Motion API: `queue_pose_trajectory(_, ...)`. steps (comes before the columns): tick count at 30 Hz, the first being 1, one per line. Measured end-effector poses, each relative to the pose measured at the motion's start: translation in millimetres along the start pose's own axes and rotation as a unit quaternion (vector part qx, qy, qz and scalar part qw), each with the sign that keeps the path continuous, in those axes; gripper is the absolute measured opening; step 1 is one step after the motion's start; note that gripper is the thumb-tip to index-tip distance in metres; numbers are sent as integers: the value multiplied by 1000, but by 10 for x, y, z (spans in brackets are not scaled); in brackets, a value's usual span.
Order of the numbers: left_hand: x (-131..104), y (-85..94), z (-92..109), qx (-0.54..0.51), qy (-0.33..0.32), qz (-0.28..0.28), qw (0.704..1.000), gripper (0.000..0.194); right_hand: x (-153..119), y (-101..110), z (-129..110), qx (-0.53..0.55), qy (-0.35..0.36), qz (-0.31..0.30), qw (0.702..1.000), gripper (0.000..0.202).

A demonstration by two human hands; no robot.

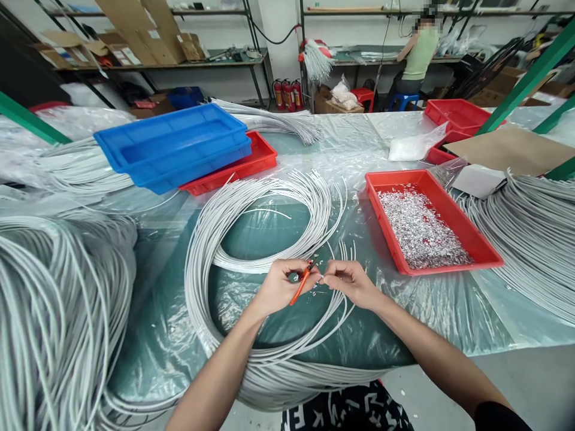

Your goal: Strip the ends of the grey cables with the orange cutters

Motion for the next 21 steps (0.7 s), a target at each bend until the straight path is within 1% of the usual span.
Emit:
queue_pose_trajectory(4, 0, -21, -20, -28, 20, -10, 999, 19, -5, 4, -105, -66, 48, -12, 997, 30)
queue_pose_trajectory(7, -3, -27, -32, -52, 41, -30, 997, 20, -8, 7, -141, -82, 61, -18, 995, 29)
queue_pose_trajectory(9, -9, -29, -37, -73, 57, -51, 994, 21, -12, -7, -119, -48, 53, -28, 997, 28)
queue_pose_trajectory(12, -25, -38, -42, -110, 80, -85, 987, 24, -20, -48, -48, 51, 22, -48, 997, 30)
queue_pose_trajectory(15, -38, -53, -50, -136, 101, -101, 980, 28, -22, -78, 4, 113, -15, -54, 992, 33)
queue_pose_trajectory(18, -37, -65, -51, -145, 114, -91, 979, 32, -14, -74, 18, 127, -38, -51, 990, 35)
queue_pose_trajectory(21, -21, -63, -37, -130, 107, -65, 984, 32, 2, -44, 26, 107, -38, -33, 993, 34)
Point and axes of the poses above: each hand's wrist, its own x-axis towards the middle knuckle, its own y-axis out of the back of the hand, z = x × y, the point moved 3 cm from there along x, towards the middle knuckle, and after that the axes turned 7 degrees about y, right-handed, at the moved point
